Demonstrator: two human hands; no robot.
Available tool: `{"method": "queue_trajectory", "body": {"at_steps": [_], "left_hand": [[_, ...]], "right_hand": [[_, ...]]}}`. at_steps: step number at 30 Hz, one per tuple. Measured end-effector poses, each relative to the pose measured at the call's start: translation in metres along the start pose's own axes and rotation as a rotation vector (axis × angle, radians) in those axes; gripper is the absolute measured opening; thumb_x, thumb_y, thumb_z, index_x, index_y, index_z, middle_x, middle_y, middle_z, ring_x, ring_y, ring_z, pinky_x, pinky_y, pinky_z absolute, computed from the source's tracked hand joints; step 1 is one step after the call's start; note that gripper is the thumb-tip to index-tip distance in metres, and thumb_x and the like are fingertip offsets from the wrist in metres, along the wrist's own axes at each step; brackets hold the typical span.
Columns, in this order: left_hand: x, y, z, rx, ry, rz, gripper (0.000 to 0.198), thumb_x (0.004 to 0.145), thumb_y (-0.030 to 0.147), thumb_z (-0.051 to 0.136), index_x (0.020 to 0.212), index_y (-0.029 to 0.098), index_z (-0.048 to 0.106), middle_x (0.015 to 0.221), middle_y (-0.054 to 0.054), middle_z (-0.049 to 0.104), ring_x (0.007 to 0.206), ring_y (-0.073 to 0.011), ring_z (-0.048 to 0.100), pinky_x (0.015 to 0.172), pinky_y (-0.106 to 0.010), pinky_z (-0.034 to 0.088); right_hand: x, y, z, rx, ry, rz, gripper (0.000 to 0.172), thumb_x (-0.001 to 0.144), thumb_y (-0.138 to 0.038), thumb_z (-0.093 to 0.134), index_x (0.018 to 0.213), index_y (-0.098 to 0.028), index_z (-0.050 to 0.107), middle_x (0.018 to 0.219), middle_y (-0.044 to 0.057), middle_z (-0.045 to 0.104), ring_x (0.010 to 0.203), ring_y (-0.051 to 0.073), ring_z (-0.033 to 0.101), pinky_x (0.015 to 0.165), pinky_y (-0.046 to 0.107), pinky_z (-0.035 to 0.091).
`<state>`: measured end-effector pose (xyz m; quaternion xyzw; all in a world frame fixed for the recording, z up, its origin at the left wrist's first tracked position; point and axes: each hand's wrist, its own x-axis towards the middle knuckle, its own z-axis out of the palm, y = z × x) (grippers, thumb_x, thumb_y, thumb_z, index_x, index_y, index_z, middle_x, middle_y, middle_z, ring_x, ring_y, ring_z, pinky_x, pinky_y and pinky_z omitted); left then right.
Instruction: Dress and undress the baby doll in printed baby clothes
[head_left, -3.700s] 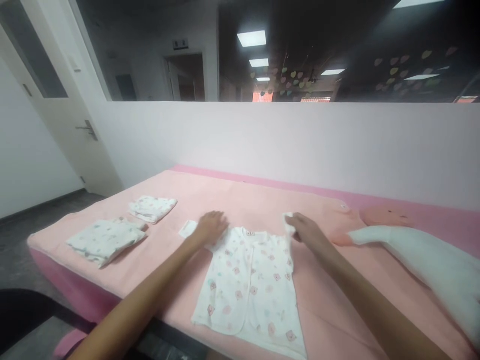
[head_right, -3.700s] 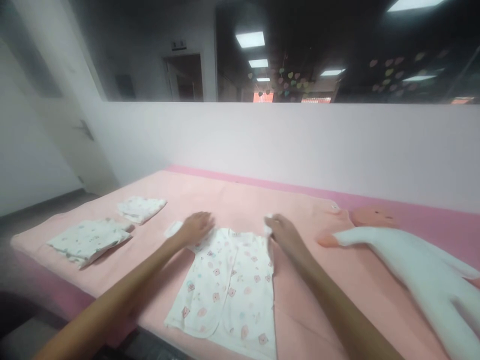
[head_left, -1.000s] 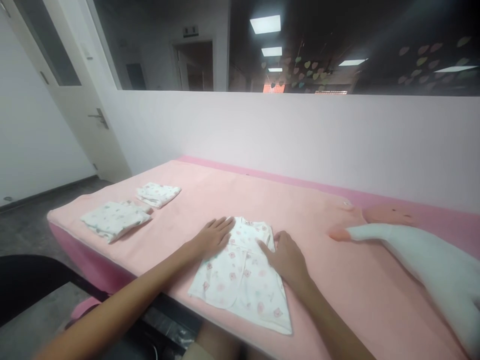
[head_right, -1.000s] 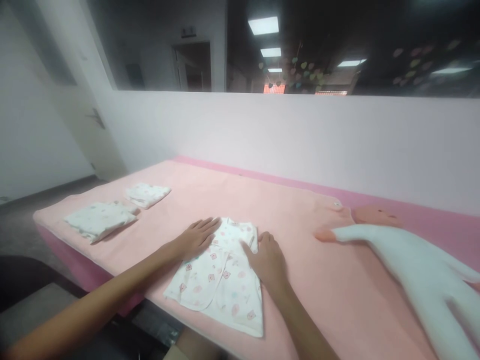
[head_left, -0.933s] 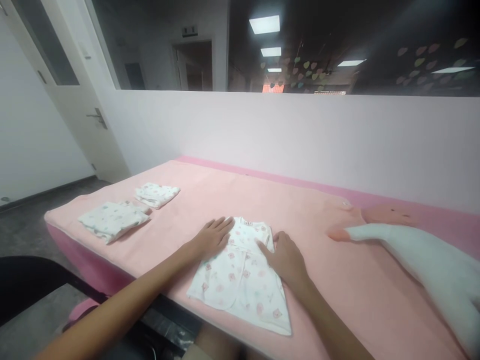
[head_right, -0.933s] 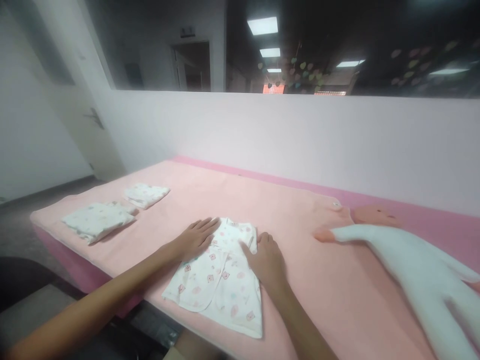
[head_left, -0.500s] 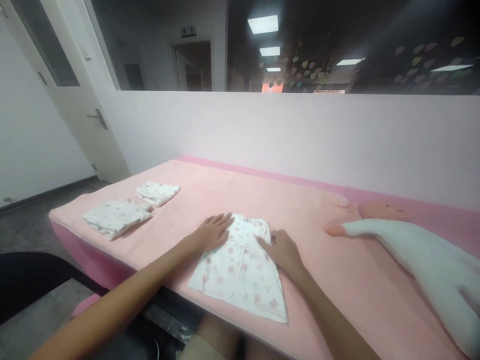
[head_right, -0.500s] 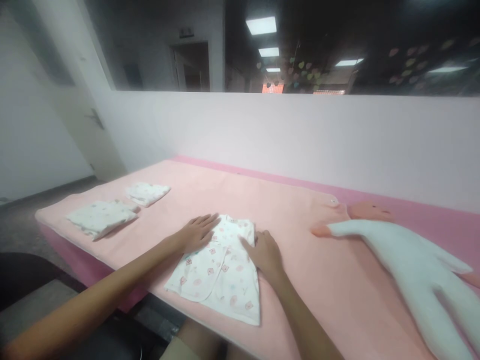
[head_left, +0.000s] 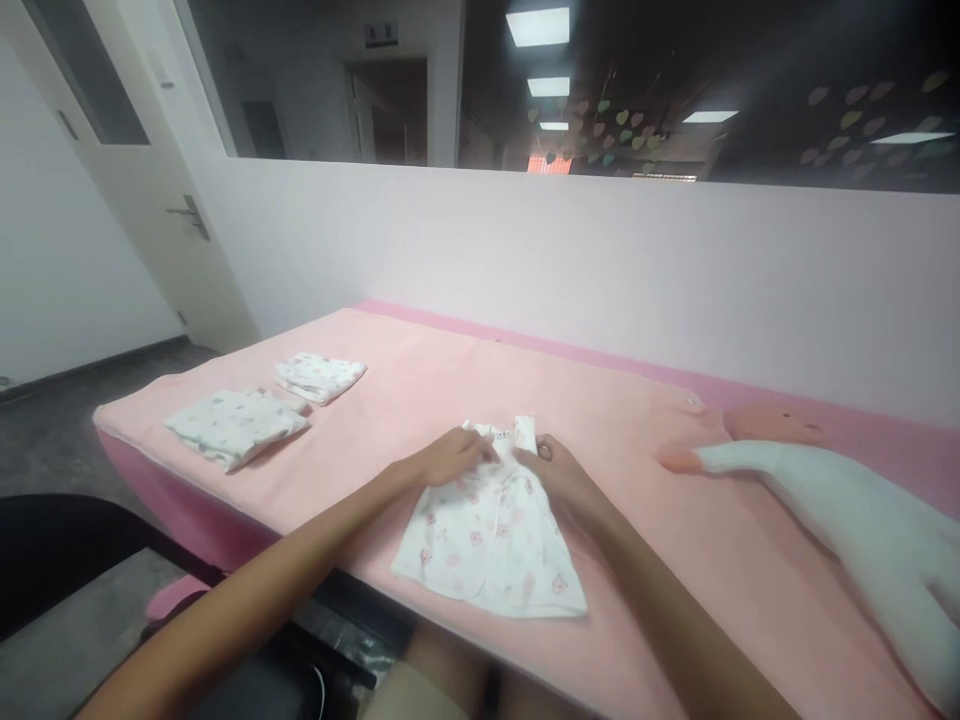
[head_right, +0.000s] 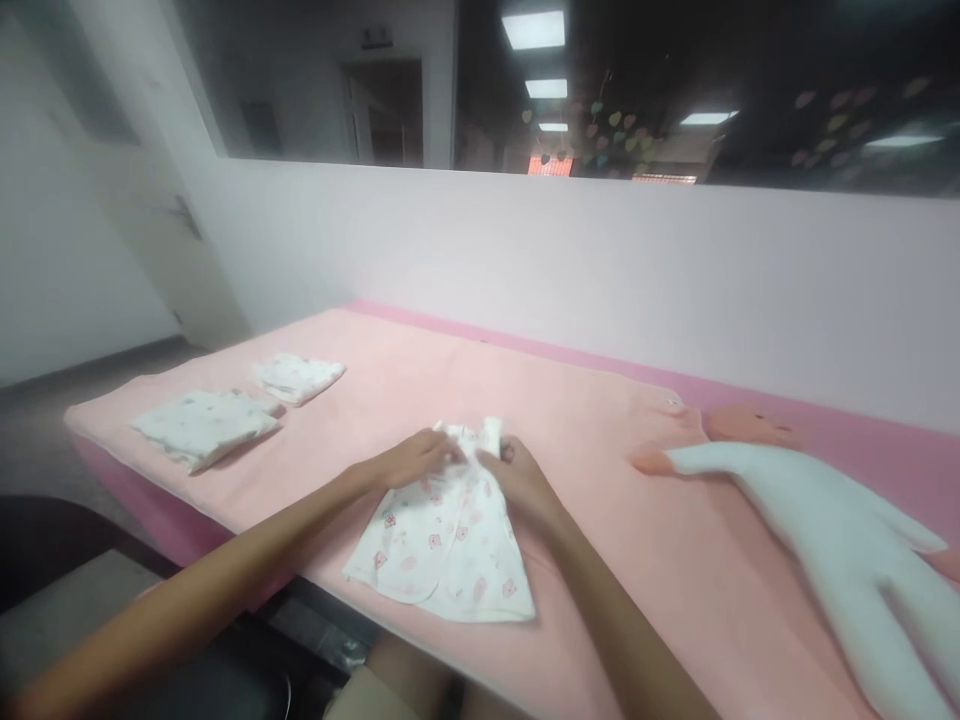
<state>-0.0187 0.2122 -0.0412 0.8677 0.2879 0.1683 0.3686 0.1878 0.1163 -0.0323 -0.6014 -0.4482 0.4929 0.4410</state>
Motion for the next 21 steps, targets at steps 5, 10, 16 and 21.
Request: {"method": "queue_trajectory", "body": {"at_steps": [5, 10, 16, 21], "left_hand": [[0.010, -0.013, -0.023, -0.371, -0.060, -0.248, 0.083, 0.093, 0.089, 0.035, 0.081, 0.015, 0.070, 0.073, -0.006, 0.065, 0.068, -0.0186, 0.057, 0.070, -0.033, 0.049], [0.007, -0.037, -0.033, -0.349, -0.029, -0.305, 0.063, 0.078, 0.076, 0.073, 0.091, 0.014, 0.070, 0.073, -0.003, 0.064, 0.065, -0.0158, 0.056, 0.061, -0.029, 0.044], [0.008, -0.047, -0.033, -0.310, -0.009, -0.335, 0.048, 0.079, 0.057, 0.080, 0.099, 0.014, 0.072, 0.096, -0.009, 0.077, 0.084, -0.0218, 0.072, 0.068, -0.027, 0.055], [0.015, -0.039, -0.032, -0.108, 0.043, -0.464, 0.047, 0.082, 0.047, 0.079, 0.114, 0.016, 0.068, 0.119, -0.013, 0.077, 0.093, -0.0258, 0.076, 0.067, -0.028, 0.059]], "right_hand": [[0.014, -0.013, 0.055, 0.167, -0.069, -0.004, 0.038, 0.090, -0.046, 0.070, 0.116, -0.023, 0.054, 0.094, 0.003, 0.070, 0.080, 0.018, 0.070, 0.069, 0.028, 0.057], [0.011, 0.004, 0.068, -0.016, -0.132, -0.022, 0.034, 0.092, -0.044, 0.070, 0.115, -0.022, 0.057, 0.105, 0.006, 0.069, 0.092, 0.019, 0.070, 0.080, 0.031, 0.057], [-0.067, 0.011, 0.054, -0.550, -0.195, -0.240, 0.023, 0.098, -0.045, 0.065, 0.108, -0.024, 0.064, 0.098, 0.002, 0.069, 0.085, 0.020, 0.063, 0.080, 0.035, 0.051], [-0.109, 0.015, 0.076, -0.721, -0.279, -0.387, 0.011, 0.096, -0.024, 0.065, 0.107, -0.022, 0.064, 0.109, 0.006, 0.067, 0.100, 0.025, 0.061, 0.089, 0.040, 0.050]]}}
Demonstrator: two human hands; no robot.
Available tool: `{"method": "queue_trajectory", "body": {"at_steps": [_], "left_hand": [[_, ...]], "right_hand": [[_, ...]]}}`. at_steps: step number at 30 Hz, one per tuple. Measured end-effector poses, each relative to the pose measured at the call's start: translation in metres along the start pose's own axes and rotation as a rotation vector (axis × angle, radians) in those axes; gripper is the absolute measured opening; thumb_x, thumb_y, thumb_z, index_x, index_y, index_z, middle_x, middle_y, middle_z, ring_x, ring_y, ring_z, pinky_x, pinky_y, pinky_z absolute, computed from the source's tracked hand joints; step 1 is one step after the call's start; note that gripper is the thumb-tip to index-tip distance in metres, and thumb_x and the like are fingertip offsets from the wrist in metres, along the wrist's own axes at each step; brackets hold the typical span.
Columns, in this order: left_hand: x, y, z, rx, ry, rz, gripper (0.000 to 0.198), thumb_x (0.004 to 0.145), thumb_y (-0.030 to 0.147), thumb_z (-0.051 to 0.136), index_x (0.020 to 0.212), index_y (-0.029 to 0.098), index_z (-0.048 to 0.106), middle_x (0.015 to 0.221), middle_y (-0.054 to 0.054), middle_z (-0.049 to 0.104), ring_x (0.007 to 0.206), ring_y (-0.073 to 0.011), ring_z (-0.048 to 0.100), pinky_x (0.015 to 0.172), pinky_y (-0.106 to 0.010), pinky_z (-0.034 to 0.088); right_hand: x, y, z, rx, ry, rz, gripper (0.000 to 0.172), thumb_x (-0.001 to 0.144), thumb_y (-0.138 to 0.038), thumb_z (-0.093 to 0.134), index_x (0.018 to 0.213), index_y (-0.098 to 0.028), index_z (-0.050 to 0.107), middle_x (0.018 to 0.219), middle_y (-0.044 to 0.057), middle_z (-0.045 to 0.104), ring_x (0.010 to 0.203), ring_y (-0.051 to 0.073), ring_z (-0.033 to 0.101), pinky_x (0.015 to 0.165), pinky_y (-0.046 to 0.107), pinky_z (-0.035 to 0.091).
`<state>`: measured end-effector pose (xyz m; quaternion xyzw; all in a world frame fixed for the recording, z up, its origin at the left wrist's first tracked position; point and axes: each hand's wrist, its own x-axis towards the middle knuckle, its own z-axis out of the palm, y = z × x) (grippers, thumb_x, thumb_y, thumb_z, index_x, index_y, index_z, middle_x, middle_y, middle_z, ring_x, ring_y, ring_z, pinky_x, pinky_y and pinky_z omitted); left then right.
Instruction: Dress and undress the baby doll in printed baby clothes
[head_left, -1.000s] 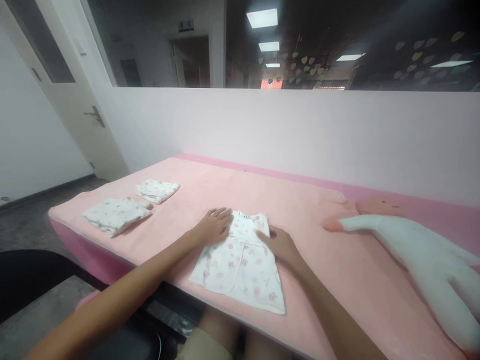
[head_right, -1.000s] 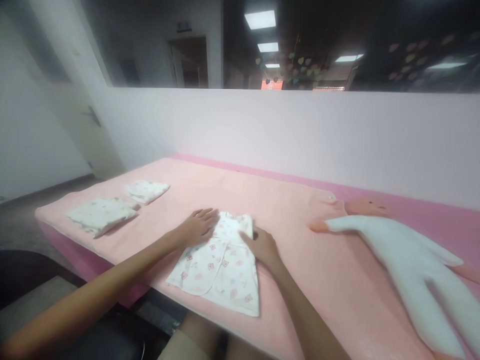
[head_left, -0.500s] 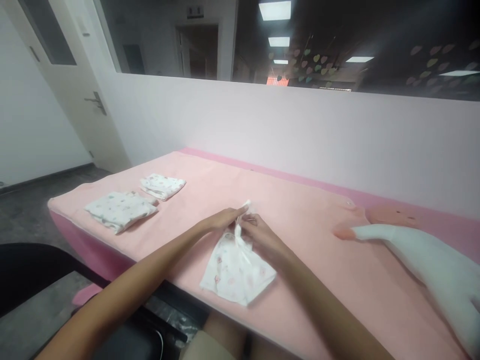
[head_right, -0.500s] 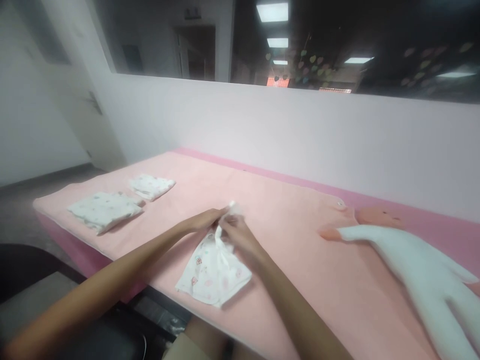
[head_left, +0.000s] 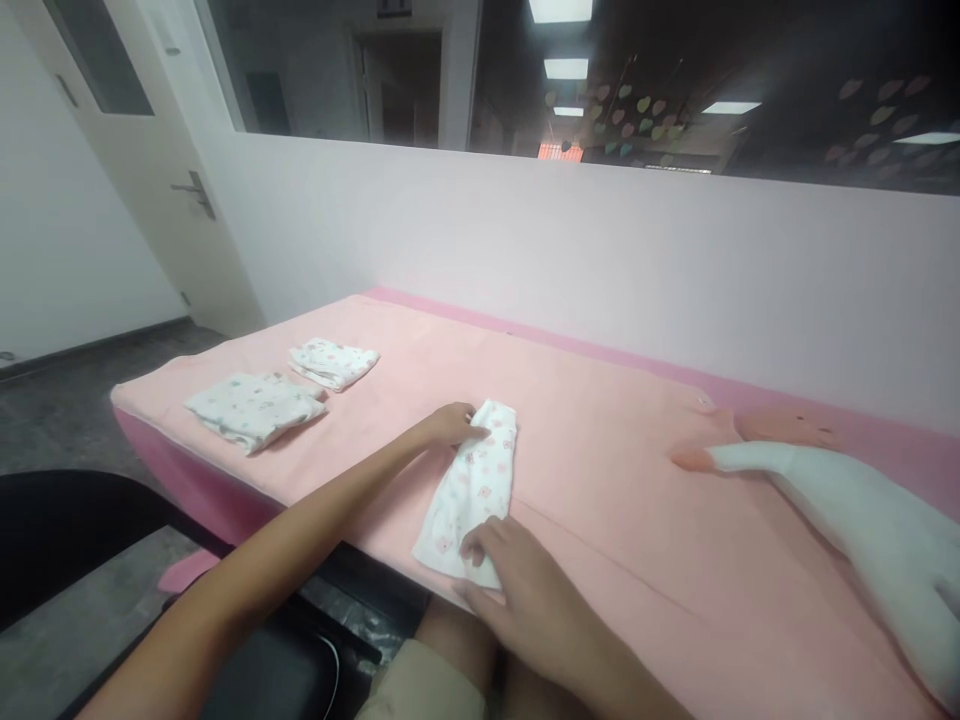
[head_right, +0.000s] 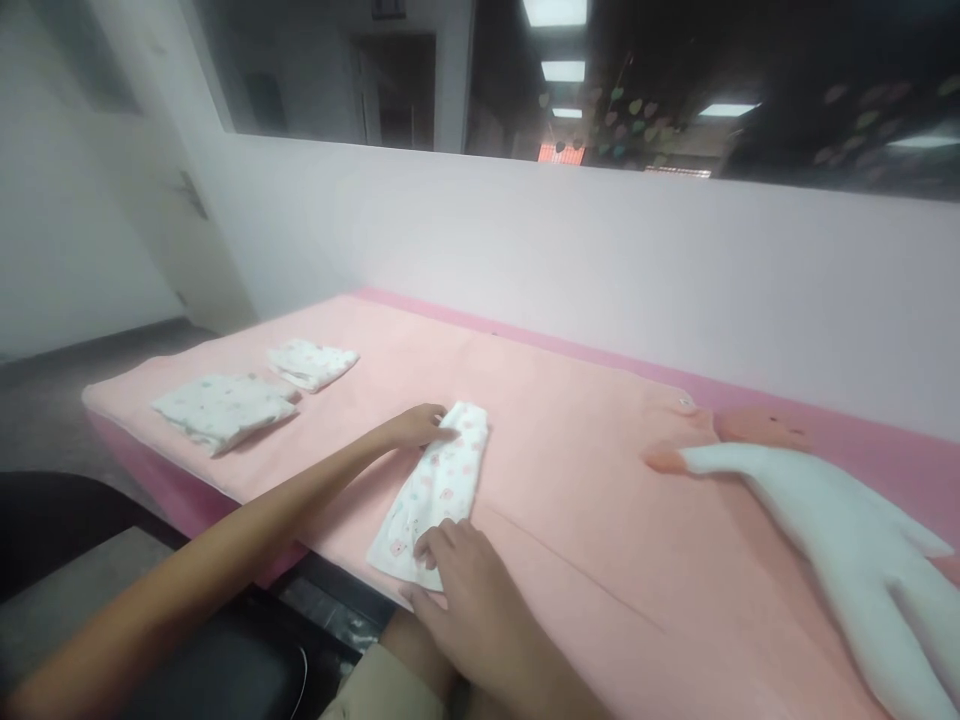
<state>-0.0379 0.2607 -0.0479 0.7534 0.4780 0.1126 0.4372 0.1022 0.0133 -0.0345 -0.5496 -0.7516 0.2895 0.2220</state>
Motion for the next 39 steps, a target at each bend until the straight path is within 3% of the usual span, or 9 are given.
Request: {"method": "queue_trajectory", "body": {"at_steps": [5, 9, 13, 18, 22, 26, 32, 36, 39], "left_hand": [[-0.019, 0.005, 0.011, 0.263, 0.240, 0.104, 0.052, 0.091, 0.051, 0.068, 0.132, 0.018, 0.060, 0.123, -0.012, 0.075, 0.109, -0.0295, 0.072, 0.089, -0.038, 0.057], [-0.057, 0.002, 0.029, 0.523, 0.472, 0.481, 0.044, 0.105, 0.040, 0.050, 0.140, 0.016, 0.056, 0.145, -0.016, 0.062, 0.133, -0.0320, 0.058, 0.110, -0.047, 0.047], [-0.098, -0.015, 0.040, 0.653, 0.228, 0.698, 0.050, 0.109, 0.044, 0.046, 0.154, 0.024, 0.051, 0.160, -0.012, 0.053, 0.149, -0.0301, 0.047, 0.123, -0.047, 0.037], [-0.125, -0.018, 0.037, 0.675, 0.122, 0.735, 0.057, 0.112, 0.046, 0.041, 0.165, 0.027, 0.039, 0.172, -0.010, 0.038, 0.161, -0.0292, 0.032, 0.134, -0.051, 0.020], [-0.135, -0.008, 0.038, 0.582, -0.078, 0.818, 0.063, 0.111, 0.048, 0.043, 0.169, 0.025, 0.033, 0.172, -0.009, 0.037, 0.161, -0.0285, 0.033, 0.134, -0.045, 0.023], [-0.139, -0.013, 0.041, 0.475, -0.213, 0.696, 0.069, 0.110, 0.053, 0.043, 0.172, 0.031, 0.023, 0.176, -0.005, 0.028, 0.164, -0.0321, 0.026, 0.134, -0.051, 0.023], [-0.138, -0.020, 0.039, 0.324, -0.245, 0.661, 0.067, 0.109, 0.054, 0.048, 0.170, 0.035, 0.030, 0.175, -0.003, 0.031, 0.165, -0.0332, 0.020, 0.135, -0.056, 0.012], [-0.127, -0.017, 0.032, 0.024, -0.221, 0.565, 0.054, 0.106, 0.055, 0.054, 0.151, 0.026, 0.060, 0.159, -0.009, 0.057, 0.151, -0.0298, 0.048, 0.127, -0.045, 0.035], [-0.121, -0.011, 0.020, -0.203, -0.199, 0.433, 0.048, 0.107, 0.057, 0.051, 0.130, 0.021, 0.073, 0.139, -0.010, 0.071, 0.131, -0.0260, 0.064, 0.115, -0.038, 0.047]], "right_hand": [[-0.004, 0.003, 0.017, -0.034, 0.056, -0.115, 0.021, 0.099, -0.020, 0.062, 0.118, -0.025, 0.069, 0.116, 0.007, 0.068, 0.107, 0.027, 0.062, 0.093, 0.042, 0.051], [-0.002, 0.028, 0.000, 0.069, 0.257, -0.070, 0.015, 0.100, -0.032, 0.062, 0.111, -0.025, 0.071, 0.104, 0.006, 0.072, 0.097, 0.024, 0.066, 0.088, 0.038, 0.053], [0.017, 0.067, -0.035, 0.057, 0.415, 0.117, 0.029, 0.100, -0.047, 0.059, 0.114, -0.024, 0.069, 0.105, 0.007, 0.074, 0.093, 0.024, 0.069, 0.083, 0.037, 0.053], [0.068, 0.094, -0.060, 0.030, 0.244, 0.337, 0.042, 0.098, -0.061, 0.057, 0.100, -0.023, 0.072, 0.109, 0.008, 0.077, 0.098, 0.025, 0.070, 0.085, 0.035, 0.050], [0.120, 0.095, -0.060, 0.138, 0.180, 0.392, 0.043, 0.088, -0.063, 0.072, 0.084, -0.021, 0.071, 0.096, 0.010, 0.079, 0.093, 0.028, 0.071, 0.080, 0.033, 0.048], [0.154, 0.095, -0.063, 0.335, 0.104, 0.399, 0.043, 0.086, -0.059, 0.078, 0.088, -0.017, 0.075, 0.103, 0.014, 0.080, 0.099, 0.030, 0.073, 0.084, 0.034, 0.053], [0.156, 0.086, -0.071, 0.652, 0.037, 0.290, 0.041, 0.088, -0.047, 0.078, 0.113, -0.015, 0.074, 0.117, 0.013, 0.079, 0.100, 0.024, 0.075, 0.088, 0.031, 0.059], [0.140, 0.070, -0.078, 0.743, 0.137, 0.220, 0.049, 0.078, -0.043, 0.088, 0.116, -0.017, 0.071, 0.113, 0.011, 0.078, 0.101, 0.025, 0.074, 0.085, 0.032, 0.058], [0.120, 0.050, -0.081, 0.589, 0.169, 0.071, 0.043, 0.080, -0.045, 0.085, 0.110, -0.019, 0.071, 0.109, 0.007, 0.078, 0.099, 0.024, 0.072, 0.085, 0.032, 0.057]]}}
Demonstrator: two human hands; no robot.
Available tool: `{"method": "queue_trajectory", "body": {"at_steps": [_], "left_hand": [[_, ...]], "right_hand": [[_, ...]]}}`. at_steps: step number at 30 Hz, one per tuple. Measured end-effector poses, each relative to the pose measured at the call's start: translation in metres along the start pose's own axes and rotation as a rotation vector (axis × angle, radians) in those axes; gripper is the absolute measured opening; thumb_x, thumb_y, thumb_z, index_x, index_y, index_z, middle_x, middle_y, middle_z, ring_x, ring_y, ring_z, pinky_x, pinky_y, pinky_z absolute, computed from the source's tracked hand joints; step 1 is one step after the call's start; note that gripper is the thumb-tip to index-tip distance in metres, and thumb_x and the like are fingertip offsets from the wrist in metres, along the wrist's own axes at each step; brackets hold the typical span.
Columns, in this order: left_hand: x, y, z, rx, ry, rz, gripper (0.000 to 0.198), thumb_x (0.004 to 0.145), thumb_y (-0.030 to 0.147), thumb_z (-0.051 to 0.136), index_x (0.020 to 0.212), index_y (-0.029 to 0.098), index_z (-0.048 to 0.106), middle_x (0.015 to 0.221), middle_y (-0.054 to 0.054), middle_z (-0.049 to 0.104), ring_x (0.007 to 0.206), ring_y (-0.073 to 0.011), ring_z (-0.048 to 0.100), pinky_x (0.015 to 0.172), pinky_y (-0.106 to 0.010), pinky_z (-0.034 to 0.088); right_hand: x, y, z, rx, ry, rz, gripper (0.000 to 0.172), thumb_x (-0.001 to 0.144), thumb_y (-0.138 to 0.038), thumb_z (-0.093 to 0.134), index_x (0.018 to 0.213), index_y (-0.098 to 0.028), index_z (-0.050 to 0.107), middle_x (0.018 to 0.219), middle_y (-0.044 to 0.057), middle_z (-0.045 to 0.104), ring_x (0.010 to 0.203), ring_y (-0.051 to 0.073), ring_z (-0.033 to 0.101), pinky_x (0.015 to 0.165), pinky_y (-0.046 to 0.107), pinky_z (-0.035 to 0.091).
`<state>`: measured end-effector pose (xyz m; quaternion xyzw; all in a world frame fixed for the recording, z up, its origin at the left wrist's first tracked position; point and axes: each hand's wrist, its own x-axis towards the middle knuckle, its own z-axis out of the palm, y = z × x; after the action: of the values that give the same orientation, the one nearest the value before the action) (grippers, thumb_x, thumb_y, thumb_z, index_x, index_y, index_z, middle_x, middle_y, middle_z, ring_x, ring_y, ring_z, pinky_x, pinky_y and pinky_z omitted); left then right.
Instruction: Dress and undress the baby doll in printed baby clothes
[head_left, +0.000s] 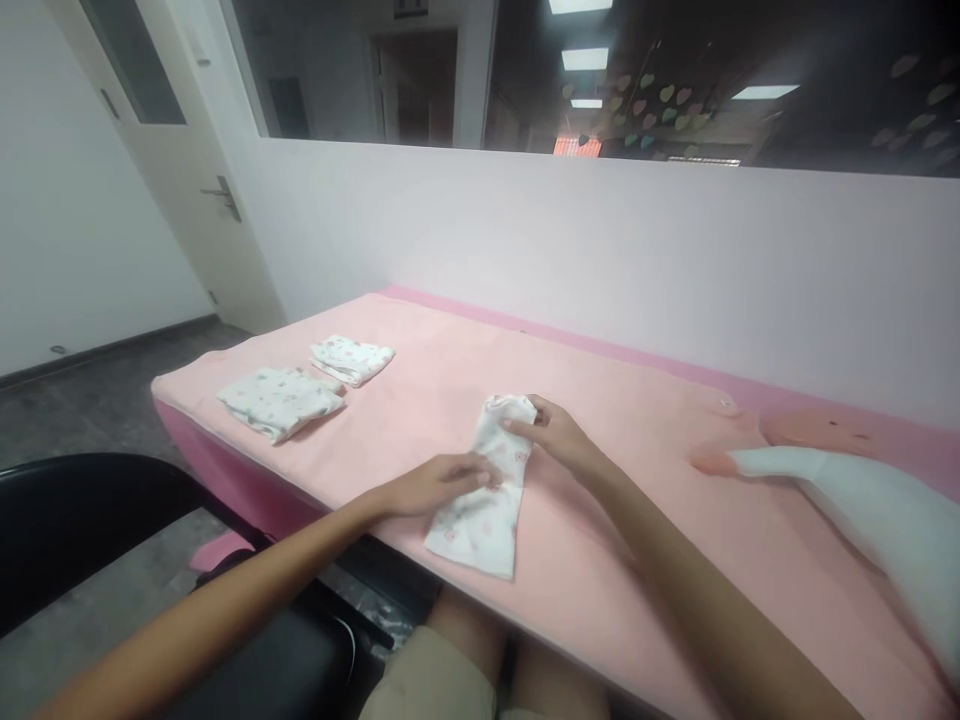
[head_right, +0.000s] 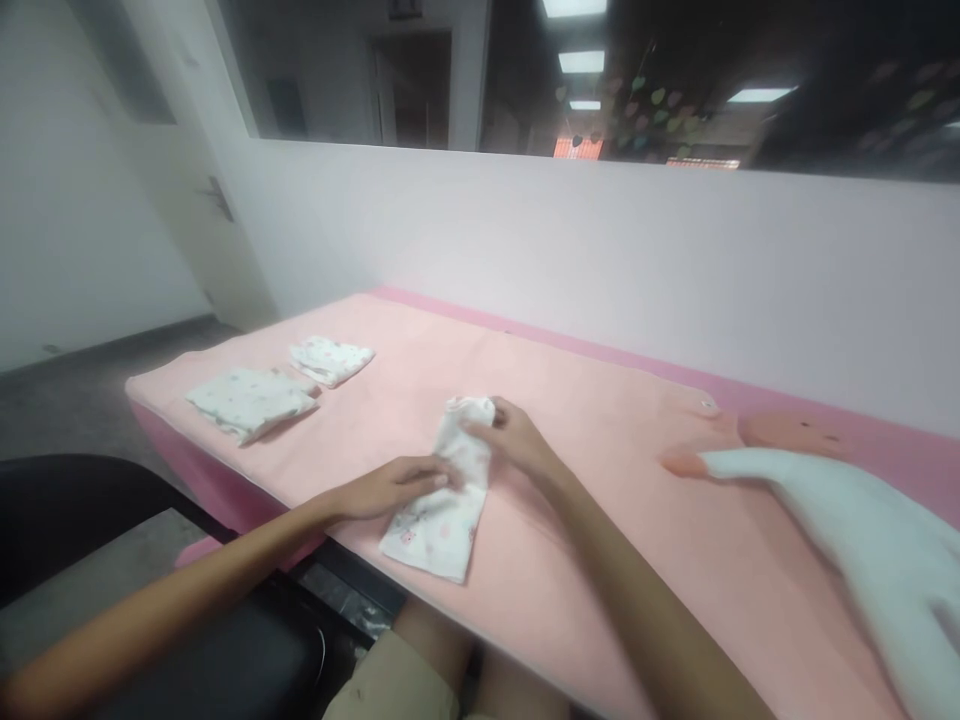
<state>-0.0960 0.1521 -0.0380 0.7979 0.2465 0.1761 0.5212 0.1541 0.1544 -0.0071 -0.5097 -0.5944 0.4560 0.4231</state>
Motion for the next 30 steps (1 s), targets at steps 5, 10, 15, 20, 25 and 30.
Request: {"method": "queue_trajectory", "body": {"at_steps": [5, 10, 15, 20, 25, 30], "left_hand": [[-0.008, 0.008, -0.018, -0.018, 0.080, -0.122, 0.046, 0.101, 0.059, 0.057, 0.113, 0.019, 0.075, 0.123, -0.009, 0.075, 0.116, -0.0272, 0.068, 0.104, -0.038, 0.052], [-0.018, 0.003, -0.023, 0.172, 0.238, -0.226, 0.047, 0.100, 0.061, 0.050, 0.102, 0.018, 0.069, 0.113, -0.007, 0.074, 0.110, -0.0254, 0.066, 0.102, -0.037, 0.050], [-0.012, 0.002, -0.019, 0.276, 0.179, -0.340, 0.059, 0.091, 0.071, 0.060, 0.115, 0.018, 0.063, 0.115, -0.008, 0.072, 0.104, -0.0249, 0.066, 0.094, -0.036, 0.050], [0.005, 0.005, -0.013, 0.499, 0.075, -0.443, 0.077, 0.073, 0.070, 0.080, 0.125, 0.017, 0.060, 0.116, -0.010, 0.073, 0.105, -0.0297, 0.067, 0.101, -0.043, 0.046], [0.020, 0.009, -0.015, 0.592, -0.003, -0.488, 0.070, 0.067, 0.066, 0.083, 0.115, 0.018, 0.067, 0.120, -0.013, 0.073, 0.108, -0.0343, 0.067, 0.097, -0.044, 0.049], [0.020, 0.026, -0.017, 0.257, -0.081, -0.464, 0.056, 0.067, 0.054, 0.088, 0.104, 0.017, 0.070, 0.115, -0.010, 0.077, 0.110, -0.0310, 0.070, 0.092, -0.038, 0.054]], "right_hand": [[-0.049, -0.026, 0.018, -0.287, 0.011, -0.279, 0.025, 0.093, -0.044, 0.073, 0.105, -0.022, 0.073, 0.105, 0.004, 0.077, 0.096, 0.022, 0.072, 0.087, 0.034, 0.055], [-0.091, -0.016, 0.035, -0.513, -0.071, -0.505, 0.019, 0.096, -0.022, 0.066, 0.114, -0.026, 0.073, 0.115, 0.003, 0.078, 0.104, 0.022, 0.072, 0.091, 0.033, 0.053], [-0.123, 0.016, 0.051, -0.817, -0.079, -0.738, 0.020, 0.099, -0.016, 0.058, 0.113, -0.020, 0.073, 0.100, 0.008, 0.079, 0.090, 0.026, 0.072, 0.080, 0.037, 0.052], [-0.152, 0.043, 0.067, -0.881, -0.040, -0.745, 0.025, 0.107, -0.018, 0.052, 0.116, -0.018, 0.075, 0.107, 0.011, 0.080, 0.097, 0.026, 0.074, 0.083, 0.039, 0.055], [-0.168, 0.049, 0.075, -0.751, 0.010, -0.643, 0.019, 0.105, -0.029, 0.060, 0.115, -0.024, 0.076, 0.122, 0.009, 0.076, 0.115, 0.027, 0.068, 0.101, 0.046, 0.052], [-0.159, 0.053, 0.073, -0.567, 0.289, -0.340, 0.060, 0.096, -0.050, 0.071, 0.147, -0.022, 0.056, 0.152, 0.018, 0.055, 0.142, 0.037, 0.048, 0.119, 0.062, 0.040]]}}
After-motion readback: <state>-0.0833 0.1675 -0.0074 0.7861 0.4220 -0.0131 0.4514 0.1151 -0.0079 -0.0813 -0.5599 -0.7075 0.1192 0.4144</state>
